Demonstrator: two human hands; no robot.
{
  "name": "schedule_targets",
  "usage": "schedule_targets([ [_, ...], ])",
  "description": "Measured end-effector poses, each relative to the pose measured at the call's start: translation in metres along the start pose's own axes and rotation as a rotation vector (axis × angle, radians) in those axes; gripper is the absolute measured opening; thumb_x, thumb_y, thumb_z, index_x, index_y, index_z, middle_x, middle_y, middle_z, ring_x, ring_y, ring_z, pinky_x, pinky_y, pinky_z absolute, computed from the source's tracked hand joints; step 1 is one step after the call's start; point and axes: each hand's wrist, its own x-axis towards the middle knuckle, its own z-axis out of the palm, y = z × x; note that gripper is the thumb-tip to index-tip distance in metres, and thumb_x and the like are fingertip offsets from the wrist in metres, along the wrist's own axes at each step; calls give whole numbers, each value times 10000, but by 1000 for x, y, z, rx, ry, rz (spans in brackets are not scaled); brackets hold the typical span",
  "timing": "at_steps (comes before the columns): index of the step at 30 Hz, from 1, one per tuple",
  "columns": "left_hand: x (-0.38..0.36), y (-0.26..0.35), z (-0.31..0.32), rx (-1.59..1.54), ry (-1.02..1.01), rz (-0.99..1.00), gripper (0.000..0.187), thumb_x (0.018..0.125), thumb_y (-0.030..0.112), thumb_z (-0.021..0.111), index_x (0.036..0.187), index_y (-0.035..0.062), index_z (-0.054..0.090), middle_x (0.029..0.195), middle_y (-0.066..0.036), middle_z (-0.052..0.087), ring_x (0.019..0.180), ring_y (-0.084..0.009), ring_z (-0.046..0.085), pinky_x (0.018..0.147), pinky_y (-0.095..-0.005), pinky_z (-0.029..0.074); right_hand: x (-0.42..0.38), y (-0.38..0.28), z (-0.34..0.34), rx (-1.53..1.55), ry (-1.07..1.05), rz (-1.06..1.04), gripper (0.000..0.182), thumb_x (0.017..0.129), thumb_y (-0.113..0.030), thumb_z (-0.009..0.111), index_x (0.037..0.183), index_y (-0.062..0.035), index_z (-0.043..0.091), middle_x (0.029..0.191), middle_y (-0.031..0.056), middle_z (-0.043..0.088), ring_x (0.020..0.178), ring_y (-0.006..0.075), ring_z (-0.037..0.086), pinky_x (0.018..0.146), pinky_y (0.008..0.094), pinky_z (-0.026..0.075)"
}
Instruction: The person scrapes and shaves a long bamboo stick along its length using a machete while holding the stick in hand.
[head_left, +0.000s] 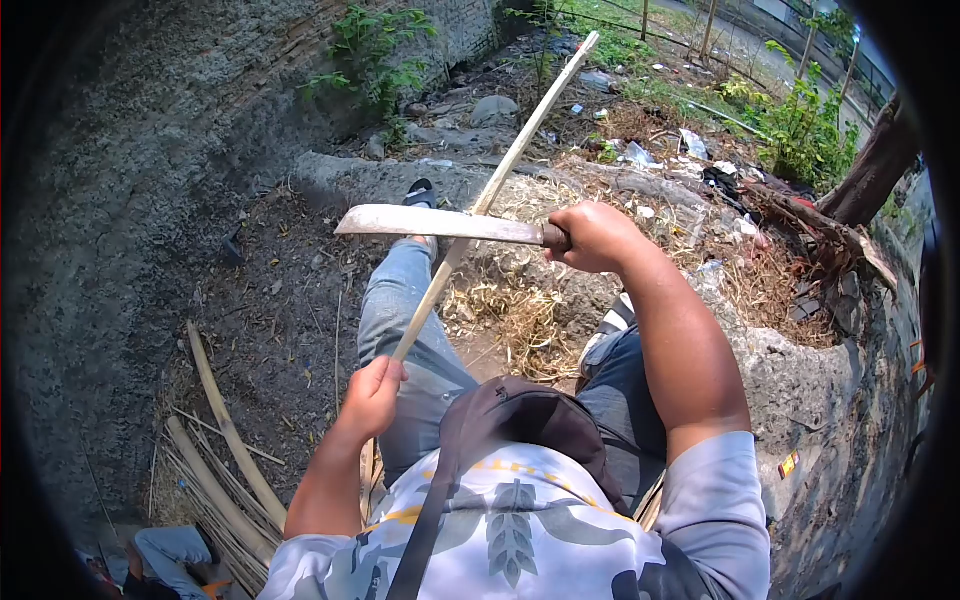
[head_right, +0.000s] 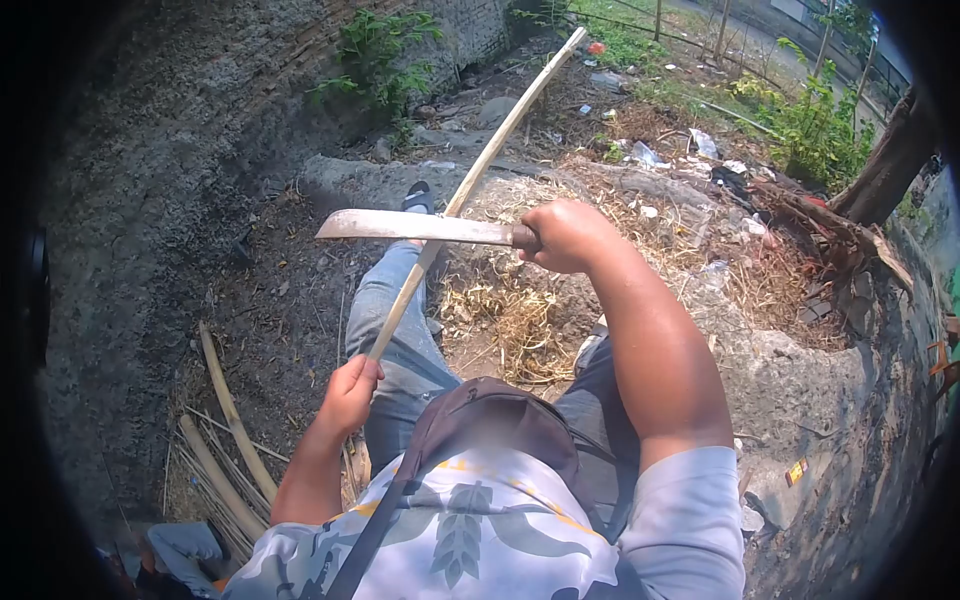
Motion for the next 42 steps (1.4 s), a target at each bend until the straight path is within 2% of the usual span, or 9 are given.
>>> schedule_targets([
  [3, 4, -5, 4, -35, -4, 8, 336, 1102, 260, 508, 927, 13, 653, 727, -16, 553, 691, -102, 490, 633, -318, 428, -4, -14, -9, -43, -73, 85, 246, 870, -349, 784, 990, -139, 740, 948, 138, 756, 953, 348, 731, 835, 479, 580],
  [11, 4, 5, 7, -7, -23, 4, 306, 1098, 238, 514, 940, 13, 647, 739, -22, 555, 708, -105, 489, 656, -321, 433, 1, -46, 4, -83, -162, -100, 278, 845, -374, 776, 943, -118, 733, 931, 129, 749, 922, 354, 731, 826, 486, 591],
  [15, -3, 3, -3, 9, -16, 3, 301, 1098, 235, 514, 941, 15, 648, 735, -23, 564, 707, -103, 494, 654, -322, 436, 3, -22, -3, -32, -151, -55, 264, 841, -360, 784, 928, -115, 736, 940, 143, 750, 912, 356, 728, 809, 488, 580],
  [17, -6, 6, -7, 16, -6, -14, 301, 1098, 233, 515, 943, 15, 653, 733, -25, 571, 706, -105, 499, 654, -321, 439, 2, -2, -2, 133, -22, 22, 283, 823, -359, 834, 905, -115, 717, 859, 151, 734, 855, 385, 711, 739, 494, 549],
  [25, 1, -17, 6, -24, 2, -13, 339, 1090, 279, 525, 942, 10, 670, 724, -38, 578, 693, -120, 517, 651, -326, 450, -8, -22, -12, -57, -85, 104, 280, 860, -388, 785, 978, -139, 740, 949, 138, 754, 941, 353, 731, 830, 485, 579],
  [31, 1, 16, 7, 137, 9, 6, 352, 1084, 286, 515, 942, 3, 669, 688, -46, 564, 661, -133, 523, 624, -344, 452, -3, -46, -1, -139, -119, -90, 271, 836, -368, 777, 936, -119, 736, 898, 145, 750, 898, 372, 733, 812, 491, 595],
  [34, -2, 6, -1, 98, -16, 15, 350, 1081, 286, 515, 942, 4, 668, 674, -49, 557, 644, -138, 526, 611, -352, 452, 1, -27, -3, -102, -119, -59, 257, 847, -351, 774, 923, -109, 731, 920, 142, 753, 893, 376, 731, 800, 487, 590],
  [37, -8, 16, -7, 61, -24, -13, 346, 1077, 283, 516, 940, 4, 666, 684, -63, 566, 656, -145, 534, 626, -355, 458, 7, 20, 4, 168, -18, 34, 320, 843, -402, 811, 926, -111, 707, 857, 153, 734, 835, 382, 718, 745, 497, 562],
  [42, 0, 7, 1, 99, -1, 29, 349, 1074, 284, 521, 939, -4, 665, 717, -72, 583, 684, -152, 537, 660, -357, 466, -3, -3, -13, -24, -64, 153, 319, 862, -402, 791, 997, -118, 735, 975, 150, 755, 972, 348, 725, 859, 486, 565],
])
